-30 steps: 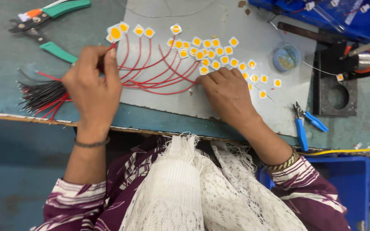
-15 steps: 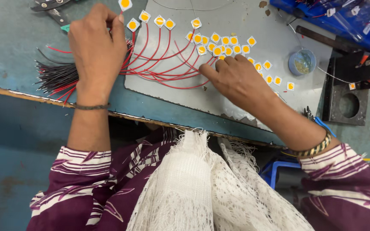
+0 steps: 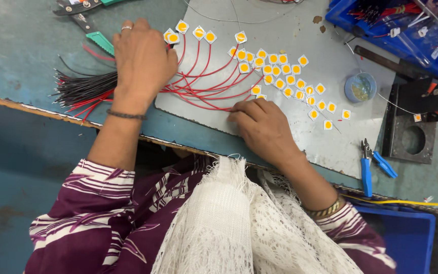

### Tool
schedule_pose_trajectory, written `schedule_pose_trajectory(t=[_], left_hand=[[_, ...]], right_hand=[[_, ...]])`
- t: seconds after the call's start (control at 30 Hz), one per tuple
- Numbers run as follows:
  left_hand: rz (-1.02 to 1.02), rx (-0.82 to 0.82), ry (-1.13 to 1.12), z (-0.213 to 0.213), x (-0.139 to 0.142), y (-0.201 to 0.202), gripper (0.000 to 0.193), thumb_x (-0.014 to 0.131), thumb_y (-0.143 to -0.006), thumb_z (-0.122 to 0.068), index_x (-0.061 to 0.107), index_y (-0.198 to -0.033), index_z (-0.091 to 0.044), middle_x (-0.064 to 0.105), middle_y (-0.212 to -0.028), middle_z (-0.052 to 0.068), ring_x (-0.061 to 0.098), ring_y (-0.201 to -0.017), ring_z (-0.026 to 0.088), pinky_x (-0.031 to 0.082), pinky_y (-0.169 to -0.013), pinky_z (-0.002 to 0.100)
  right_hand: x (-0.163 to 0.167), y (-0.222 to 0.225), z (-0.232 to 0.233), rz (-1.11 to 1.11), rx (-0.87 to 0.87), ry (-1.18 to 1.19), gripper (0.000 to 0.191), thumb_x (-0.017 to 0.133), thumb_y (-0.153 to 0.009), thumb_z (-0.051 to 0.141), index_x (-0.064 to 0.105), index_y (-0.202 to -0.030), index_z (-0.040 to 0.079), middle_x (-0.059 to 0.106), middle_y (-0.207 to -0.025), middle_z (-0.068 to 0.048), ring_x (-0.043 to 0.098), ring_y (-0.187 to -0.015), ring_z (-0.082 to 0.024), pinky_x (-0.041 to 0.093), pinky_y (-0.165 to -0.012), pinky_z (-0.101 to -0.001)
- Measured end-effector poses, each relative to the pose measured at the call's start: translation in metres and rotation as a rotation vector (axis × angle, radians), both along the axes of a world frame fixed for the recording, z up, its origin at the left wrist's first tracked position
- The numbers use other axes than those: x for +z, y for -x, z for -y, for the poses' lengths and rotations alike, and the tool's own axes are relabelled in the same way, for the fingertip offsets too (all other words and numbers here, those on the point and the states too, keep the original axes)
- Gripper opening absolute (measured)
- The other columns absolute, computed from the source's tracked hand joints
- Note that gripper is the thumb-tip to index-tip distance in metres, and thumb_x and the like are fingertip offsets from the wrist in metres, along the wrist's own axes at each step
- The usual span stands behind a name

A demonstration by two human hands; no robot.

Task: The person solders red wire leads onto the contact pads of yellow LED chip modules laid on the work mat, attaching a wire to each module one at a time with a soldering iron. After soldering, the person gathers the wired modules and bundles the finished red and black wire leads together with a band.

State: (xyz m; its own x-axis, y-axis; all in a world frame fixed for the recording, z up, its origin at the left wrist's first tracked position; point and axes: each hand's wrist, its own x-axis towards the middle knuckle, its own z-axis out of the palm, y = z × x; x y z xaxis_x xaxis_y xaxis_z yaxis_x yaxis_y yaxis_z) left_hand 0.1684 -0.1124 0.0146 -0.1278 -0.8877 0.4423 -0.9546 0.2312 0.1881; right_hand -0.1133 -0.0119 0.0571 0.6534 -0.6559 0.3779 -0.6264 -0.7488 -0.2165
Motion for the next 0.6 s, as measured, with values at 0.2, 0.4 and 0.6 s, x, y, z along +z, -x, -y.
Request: schedule_pose_trajectory(t=[0.2,0.4,0.6], left_hand=[[0.201,0.031,0.007,0.011,-0.003,0.008,0.009,0.069,-0.076,-0.011,0.077,-0.079,-0.007,0.071,-0.090,0.015,0.067,-0.092,0.035,0.045,-0.076,0.051],[0.217,0.019,-0.091,0.034,0.012,0.012,0.011,0.072,-0.070,-0.019,0.076,-0.075,-0.010,0.072,-0.076,0.018,0.071,-0.071,0.037,0.046,-0.070,0.052],[-0.147,-0.053,-0.163,0.028,0.035,0.018,0.023,0.073,-0.081,-0.026,0.073,-0.082,-0.003,0.070,-0.077,0.023,0.069,-0.073,0.044,0.053,-0.067,0.055]], right_hand=[[-0.018,0.003,-0.012,0.170,-0.084,-0.039,0.025,0.071,-0.082,-0.001,0.069,-0.102,0.013,0.068,-0.115,-0.003,0.062,-0.103,-0.026,0.051,-0.088,-0.0405],[-0.029,0.009,-0.018,0.221,-0.107,-0.024,0.026,0.070,-0.078,-0.001,0.069,-0.101,0.011,0.067,-0.116,-0.006,0.062,-0.105,-0.029,0.050,-0.090,-0.0428],[-0.024,0.015,-0.016,0.299,-0.102,-0.018,0.025,0.071,-0.077,-0.001,0.069,-0.099,0.011,0.068,-0.112,-0.005,0.063,-0.101,-0.028,0.050,-0.086,-0.0407]])
